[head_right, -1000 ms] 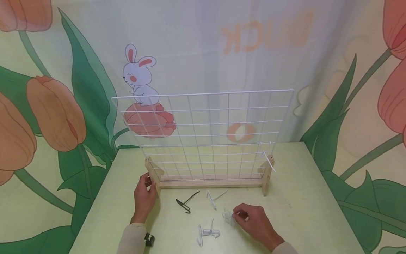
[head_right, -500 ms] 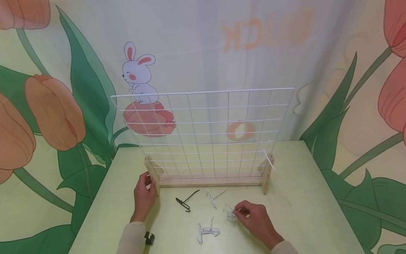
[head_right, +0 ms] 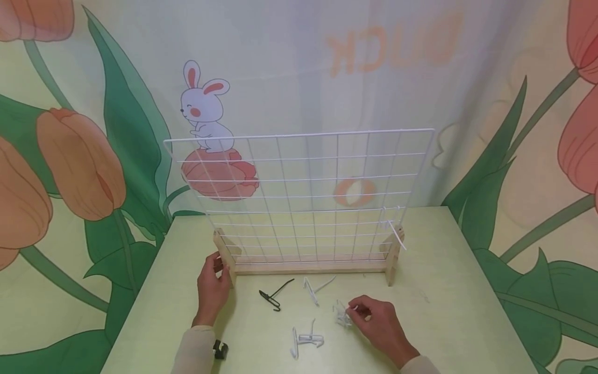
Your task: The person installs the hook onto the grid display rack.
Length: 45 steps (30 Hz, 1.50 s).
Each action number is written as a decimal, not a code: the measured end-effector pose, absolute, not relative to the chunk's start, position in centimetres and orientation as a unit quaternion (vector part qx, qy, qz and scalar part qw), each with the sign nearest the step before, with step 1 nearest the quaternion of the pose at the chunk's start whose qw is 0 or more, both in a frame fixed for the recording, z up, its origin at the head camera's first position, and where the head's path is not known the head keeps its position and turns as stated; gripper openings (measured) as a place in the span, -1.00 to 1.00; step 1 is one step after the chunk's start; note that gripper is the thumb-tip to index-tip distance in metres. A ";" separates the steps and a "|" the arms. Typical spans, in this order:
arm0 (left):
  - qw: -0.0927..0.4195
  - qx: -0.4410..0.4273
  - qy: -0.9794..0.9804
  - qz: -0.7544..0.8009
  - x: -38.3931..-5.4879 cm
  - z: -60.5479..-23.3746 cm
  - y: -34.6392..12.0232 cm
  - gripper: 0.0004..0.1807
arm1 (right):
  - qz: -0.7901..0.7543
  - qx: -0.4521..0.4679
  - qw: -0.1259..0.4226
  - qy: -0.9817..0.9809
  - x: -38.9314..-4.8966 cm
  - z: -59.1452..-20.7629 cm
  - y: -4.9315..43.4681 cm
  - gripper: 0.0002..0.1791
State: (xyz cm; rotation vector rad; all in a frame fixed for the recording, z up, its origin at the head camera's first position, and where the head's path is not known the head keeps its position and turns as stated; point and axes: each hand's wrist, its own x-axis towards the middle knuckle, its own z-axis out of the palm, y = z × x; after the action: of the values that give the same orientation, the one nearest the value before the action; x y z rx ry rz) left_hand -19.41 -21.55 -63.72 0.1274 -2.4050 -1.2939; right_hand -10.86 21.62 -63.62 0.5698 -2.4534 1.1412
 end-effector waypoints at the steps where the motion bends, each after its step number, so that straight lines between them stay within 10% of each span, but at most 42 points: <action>1: 0.202 0.045 -0.862 -0.463 -19.4 -63.7 -21.6 -0.58 | 0.407 0.202 0.190 -0.870 -10.8 -63.7 21.6 -0.69; 22: 0.214 0.038 -0.865 -0.451 -19.7 -63.8 -21.7 -0.58 | 0.437 0.170 0.155 -0.870 -10.7 -64.0 20.8 -0.70; 45: 0.202 0.047 -0.865 -0.458 -19.5 -63.7 -21.5 -0.58 | 0.467 0.162 0.251 -0.832 -11.6 -61.3 20.3 -0.70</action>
State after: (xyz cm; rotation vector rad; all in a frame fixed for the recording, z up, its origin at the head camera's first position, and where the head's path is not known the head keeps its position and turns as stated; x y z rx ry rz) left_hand -19.48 -21.52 -63.70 0.1313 -2.4146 -1.2785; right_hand -11.64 20.34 -61.34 0.4395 -2.2640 1.2709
